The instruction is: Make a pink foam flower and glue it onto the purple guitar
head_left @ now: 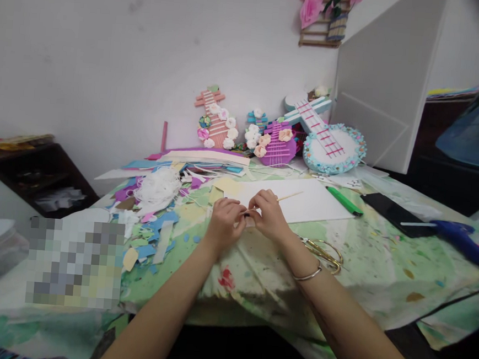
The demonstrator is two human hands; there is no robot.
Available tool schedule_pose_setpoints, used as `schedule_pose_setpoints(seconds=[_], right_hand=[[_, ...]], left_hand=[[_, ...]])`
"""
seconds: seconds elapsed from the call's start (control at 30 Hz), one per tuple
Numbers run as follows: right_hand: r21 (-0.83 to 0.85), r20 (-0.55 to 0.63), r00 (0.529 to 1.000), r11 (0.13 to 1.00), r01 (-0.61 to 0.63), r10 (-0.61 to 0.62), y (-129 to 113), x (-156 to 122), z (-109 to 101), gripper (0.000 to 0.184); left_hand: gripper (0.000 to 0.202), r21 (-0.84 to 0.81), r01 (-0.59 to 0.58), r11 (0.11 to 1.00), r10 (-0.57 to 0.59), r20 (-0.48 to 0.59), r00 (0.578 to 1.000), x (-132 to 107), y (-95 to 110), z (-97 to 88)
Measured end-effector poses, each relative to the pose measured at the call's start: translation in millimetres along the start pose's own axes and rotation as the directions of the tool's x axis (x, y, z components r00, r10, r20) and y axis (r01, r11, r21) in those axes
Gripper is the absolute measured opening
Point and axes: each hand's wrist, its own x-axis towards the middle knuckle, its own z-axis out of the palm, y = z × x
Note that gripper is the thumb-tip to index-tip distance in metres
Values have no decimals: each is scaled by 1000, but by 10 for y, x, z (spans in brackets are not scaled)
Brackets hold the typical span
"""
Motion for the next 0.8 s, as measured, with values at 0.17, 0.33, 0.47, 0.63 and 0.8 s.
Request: schedule_pose_setpoints(seconds=[0.17,0.33,0.47,0.63,0.8], right_hand=[[-7,2,1000,1000,19,-19,6,-7,-1,10],[-9,3,1000,1000,30,-30,46,-5,19,10],[25,-4,999,999,42,-42,72,5,23,11],[68,-4,999,996,50,-50,77,2,13,8],[1,57,998,1000,15,-15,69,-15,-8,3]], left_hand=[[17,-13,-11,1000,11,-36,999,-5,-3,0],[20,-38,-20,999,19,-28,999,6,-16,6],[18,-38,-12,999,11,-16,1000,13,-44,26],[16,-33,23,999,-24,-19,1000,4,-63,32],[17,-36,59,998,-60,-8,998,2,-66,26]])
